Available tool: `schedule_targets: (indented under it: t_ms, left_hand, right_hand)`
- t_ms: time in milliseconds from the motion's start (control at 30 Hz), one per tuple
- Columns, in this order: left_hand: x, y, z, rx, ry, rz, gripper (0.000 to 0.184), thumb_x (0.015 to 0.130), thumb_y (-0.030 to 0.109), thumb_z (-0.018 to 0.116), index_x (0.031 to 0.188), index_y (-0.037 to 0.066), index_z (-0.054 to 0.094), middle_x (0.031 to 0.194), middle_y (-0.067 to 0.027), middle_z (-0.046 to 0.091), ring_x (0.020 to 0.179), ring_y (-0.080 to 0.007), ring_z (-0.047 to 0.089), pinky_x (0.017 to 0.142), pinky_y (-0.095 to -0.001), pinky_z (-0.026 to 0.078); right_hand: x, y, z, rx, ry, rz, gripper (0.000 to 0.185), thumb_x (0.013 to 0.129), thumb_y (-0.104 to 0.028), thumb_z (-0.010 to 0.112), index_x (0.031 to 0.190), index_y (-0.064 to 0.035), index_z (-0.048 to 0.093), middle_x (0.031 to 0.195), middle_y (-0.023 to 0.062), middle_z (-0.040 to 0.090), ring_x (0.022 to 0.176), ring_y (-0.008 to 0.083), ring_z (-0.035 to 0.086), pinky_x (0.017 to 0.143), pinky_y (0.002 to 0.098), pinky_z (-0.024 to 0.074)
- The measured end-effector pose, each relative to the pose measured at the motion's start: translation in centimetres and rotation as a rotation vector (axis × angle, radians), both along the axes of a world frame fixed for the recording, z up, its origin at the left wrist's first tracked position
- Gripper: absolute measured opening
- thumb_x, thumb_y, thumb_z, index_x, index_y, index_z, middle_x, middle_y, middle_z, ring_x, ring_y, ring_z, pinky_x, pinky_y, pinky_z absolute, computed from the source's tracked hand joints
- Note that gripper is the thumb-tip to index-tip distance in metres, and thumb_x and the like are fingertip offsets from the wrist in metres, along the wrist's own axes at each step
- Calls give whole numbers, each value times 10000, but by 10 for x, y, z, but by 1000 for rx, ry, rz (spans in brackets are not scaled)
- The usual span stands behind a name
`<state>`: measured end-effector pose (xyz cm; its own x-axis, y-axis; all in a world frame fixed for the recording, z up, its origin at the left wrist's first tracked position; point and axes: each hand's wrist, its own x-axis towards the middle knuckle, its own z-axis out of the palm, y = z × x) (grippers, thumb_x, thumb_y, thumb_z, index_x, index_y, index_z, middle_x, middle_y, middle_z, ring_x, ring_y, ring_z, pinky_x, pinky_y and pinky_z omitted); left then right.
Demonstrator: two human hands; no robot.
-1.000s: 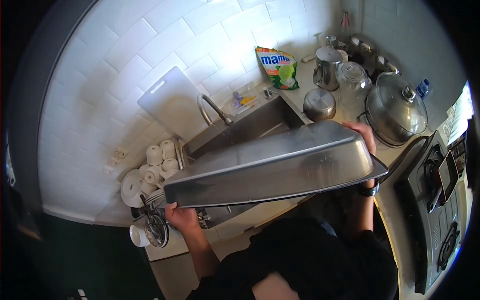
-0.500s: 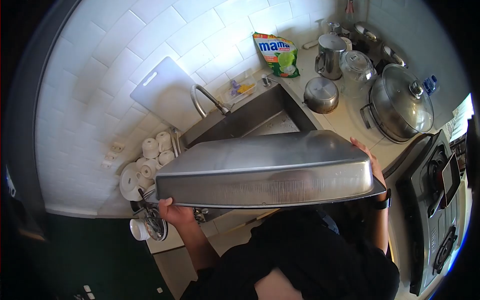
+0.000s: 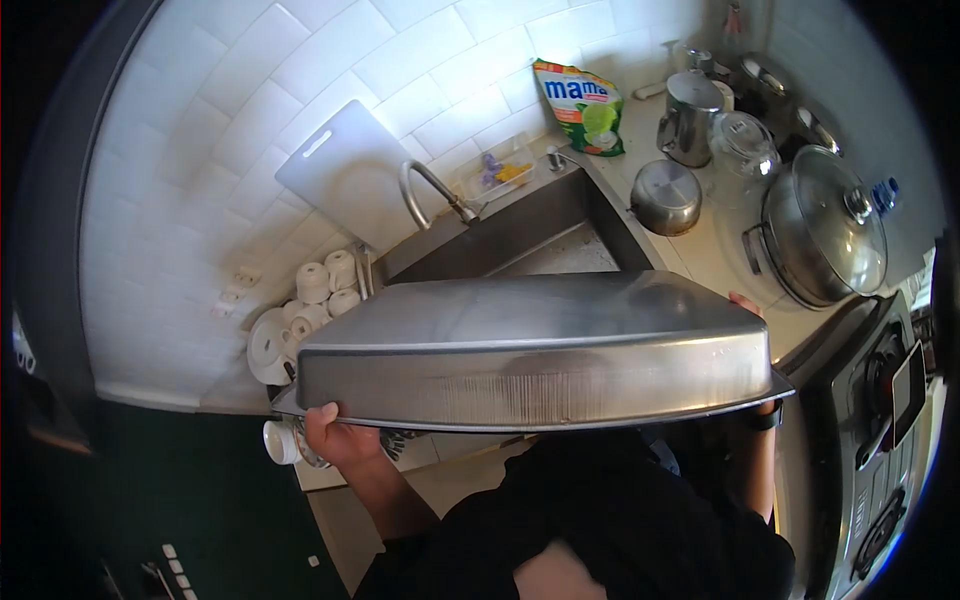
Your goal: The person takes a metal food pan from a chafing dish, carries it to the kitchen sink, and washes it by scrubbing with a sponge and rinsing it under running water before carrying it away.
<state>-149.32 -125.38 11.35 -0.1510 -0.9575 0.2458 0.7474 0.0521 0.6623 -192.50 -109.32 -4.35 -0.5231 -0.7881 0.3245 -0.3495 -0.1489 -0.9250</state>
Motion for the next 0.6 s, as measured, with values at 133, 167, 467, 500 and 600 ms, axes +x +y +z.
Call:
schedule_targets:
  t_ms: [133,167,467,500,600]
  left_hand:
    - [6,12,21,-115,24,71,570,783,414,400,1148,-23,428,1142,-143,476,1055,-300,450,912,-438,339]
    - [6,12,25,-139,-3,79,629,804,508,388,1158,-10,427,1155,-132,469,1063,-297,441,914,-440,333]
    - [88,-16,10,0,18,-132,588,752,422,441,1166,5,449,1197,-163,456,1078,-310,438,919,-435,329]
    - [84,-10,13,-21,28,-174,583,736,389,456,1168,-2,448,1196,-175,456,1081,-317,438,922,-438,326]
    - [65,13,37,57,32,-332,636,704,380,470,1195,-20,415,1221,-203,423,1103,-336,419,940,-453,301]
  right_hand:
    - [8,-13,10,-114,-717,8,204,827,-220,507,990,-108,561,836,-5,548,743,71,516,655,206,433]
    - [12,-18,14,-154,-693,7,211,821,-227,510,985,-105,562,832,1,556,742,78,523,648,211,438]
    - [7,-79,-44,-135,-1126,310,279,829,-140,453,1074,-14,501,1081,128,543,823,121,556,701,204,437]
    - [5,-86,-42,-155,-1015,371,275,827,-135,462,1068,-10,503,1039,116,553,815,118,555,699,204,438]
    - [10,-102,-19,-95,-593,439,311,818,-119,489,1103,4,468,976,78,542,857,110,526,753,211,416]
